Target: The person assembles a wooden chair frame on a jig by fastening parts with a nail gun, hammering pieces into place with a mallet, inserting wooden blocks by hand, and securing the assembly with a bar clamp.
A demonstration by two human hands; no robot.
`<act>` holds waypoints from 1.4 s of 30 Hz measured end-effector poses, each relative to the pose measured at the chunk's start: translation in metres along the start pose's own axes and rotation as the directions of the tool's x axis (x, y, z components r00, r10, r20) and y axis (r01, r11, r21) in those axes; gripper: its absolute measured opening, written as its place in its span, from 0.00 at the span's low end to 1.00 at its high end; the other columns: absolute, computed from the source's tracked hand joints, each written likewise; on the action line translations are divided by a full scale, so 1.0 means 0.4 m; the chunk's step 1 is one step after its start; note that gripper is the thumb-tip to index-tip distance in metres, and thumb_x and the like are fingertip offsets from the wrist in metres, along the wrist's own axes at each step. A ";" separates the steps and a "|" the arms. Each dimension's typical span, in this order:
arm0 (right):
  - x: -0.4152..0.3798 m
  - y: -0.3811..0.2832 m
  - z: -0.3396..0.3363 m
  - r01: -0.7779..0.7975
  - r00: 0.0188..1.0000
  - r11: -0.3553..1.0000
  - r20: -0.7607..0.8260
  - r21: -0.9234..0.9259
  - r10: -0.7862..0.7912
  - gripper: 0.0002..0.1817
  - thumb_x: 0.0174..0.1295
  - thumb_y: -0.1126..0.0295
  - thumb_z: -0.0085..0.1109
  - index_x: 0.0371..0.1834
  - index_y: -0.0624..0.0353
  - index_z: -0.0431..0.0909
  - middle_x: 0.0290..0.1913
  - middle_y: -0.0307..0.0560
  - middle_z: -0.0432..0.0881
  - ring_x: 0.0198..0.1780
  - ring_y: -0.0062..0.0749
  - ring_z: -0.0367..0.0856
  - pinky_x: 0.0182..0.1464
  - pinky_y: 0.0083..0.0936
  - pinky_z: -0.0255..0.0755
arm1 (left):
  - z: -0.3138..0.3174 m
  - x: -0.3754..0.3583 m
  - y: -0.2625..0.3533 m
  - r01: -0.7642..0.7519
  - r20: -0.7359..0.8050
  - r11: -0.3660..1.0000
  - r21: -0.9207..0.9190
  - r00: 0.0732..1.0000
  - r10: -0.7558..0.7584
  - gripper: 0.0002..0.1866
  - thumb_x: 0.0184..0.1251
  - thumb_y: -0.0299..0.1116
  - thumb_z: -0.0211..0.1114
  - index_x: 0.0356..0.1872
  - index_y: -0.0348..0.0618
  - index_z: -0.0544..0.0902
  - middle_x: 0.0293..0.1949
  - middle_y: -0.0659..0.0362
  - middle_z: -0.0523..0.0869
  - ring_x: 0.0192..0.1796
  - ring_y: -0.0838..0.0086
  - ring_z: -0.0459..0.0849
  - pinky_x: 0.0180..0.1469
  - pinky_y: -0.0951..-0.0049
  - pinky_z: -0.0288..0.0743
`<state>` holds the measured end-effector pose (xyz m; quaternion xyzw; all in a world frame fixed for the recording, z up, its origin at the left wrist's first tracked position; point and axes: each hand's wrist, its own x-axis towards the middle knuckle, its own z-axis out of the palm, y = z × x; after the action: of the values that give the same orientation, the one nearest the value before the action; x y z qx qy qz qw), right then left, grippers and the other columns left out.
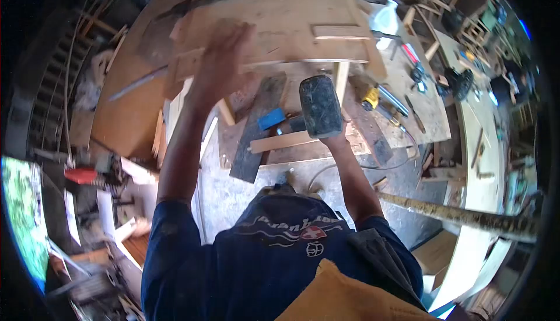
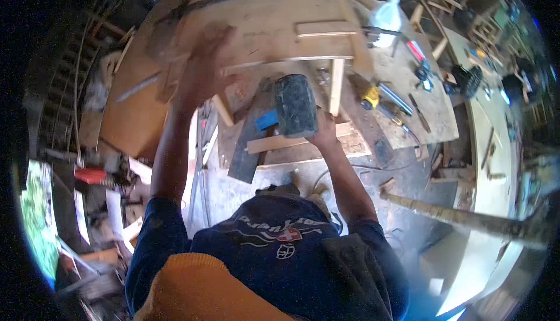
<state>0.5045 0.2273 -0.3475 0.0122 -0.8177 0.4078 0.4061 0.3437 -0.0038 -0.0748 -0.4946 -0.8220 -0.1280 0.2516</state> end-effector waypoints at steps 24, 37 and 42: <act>0.193 -0.245 0.264 0.199 0.964 0.973 0.203 -0.116 -0.173 0.20 0.54 0.62 0.74 0.44 0.61 0.79 0.27 0.51 0.80 0.27 0.50 0.83 0.28 0.40 0.77 | 0.026 -0.313 -0.227 0.450 -0.102 0.554 -0.701 0.705 -0.702 0.23 0.70 0.32 0.70 0.63 0.35 0.78 0.49 0.50 0.89 0.48 0.74 0.86 0.49 0.70 0.79; 0.125 -0.182 0.111 0.206 0.968 0.965 0.176 -0.159 -0.178 0.18 0.52 0.65 0.70 0.43 0.59 0.78 0.37 0.51 0.85 0.36 0.46 0.87 0.37 0.37 0.81 | 0.006 -0.300 -0.211 0.441 -0.076 0.572 -0.692 0.743 -0.665 0.22 0.69 0.20 0.63 0.64 0.31 0.77 0.58 0.51 0.85 0.59 0.71 0.82 0.59 0.69 0.77; 0.100 -0.046 -0.006 0.138 0.987 0.976 0.100 -0.169 -0.122 0.17 0.55 0.65 0.68 0.43 0.63 0.78 0.36 0.55 0.85 0.35 0.51 0.86 0.39 0.40 0.80 | 0.035 -0.325 -0.232 0.424 -0.068 0.512 -0.747 0.718 -0.693 0.27 0.68 0.17 0.65 0.68 0.26 0.71 0.65 0.47 0.79 0.61 0.68 0.80 0.64 0.71 0.74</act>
<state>0.4856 0.2291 -0.3075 0.0480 -0.8651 0.3057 0.3948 0.3083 -0.1391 -0.1533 -0.2199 -0.7681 -0.5850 0.1396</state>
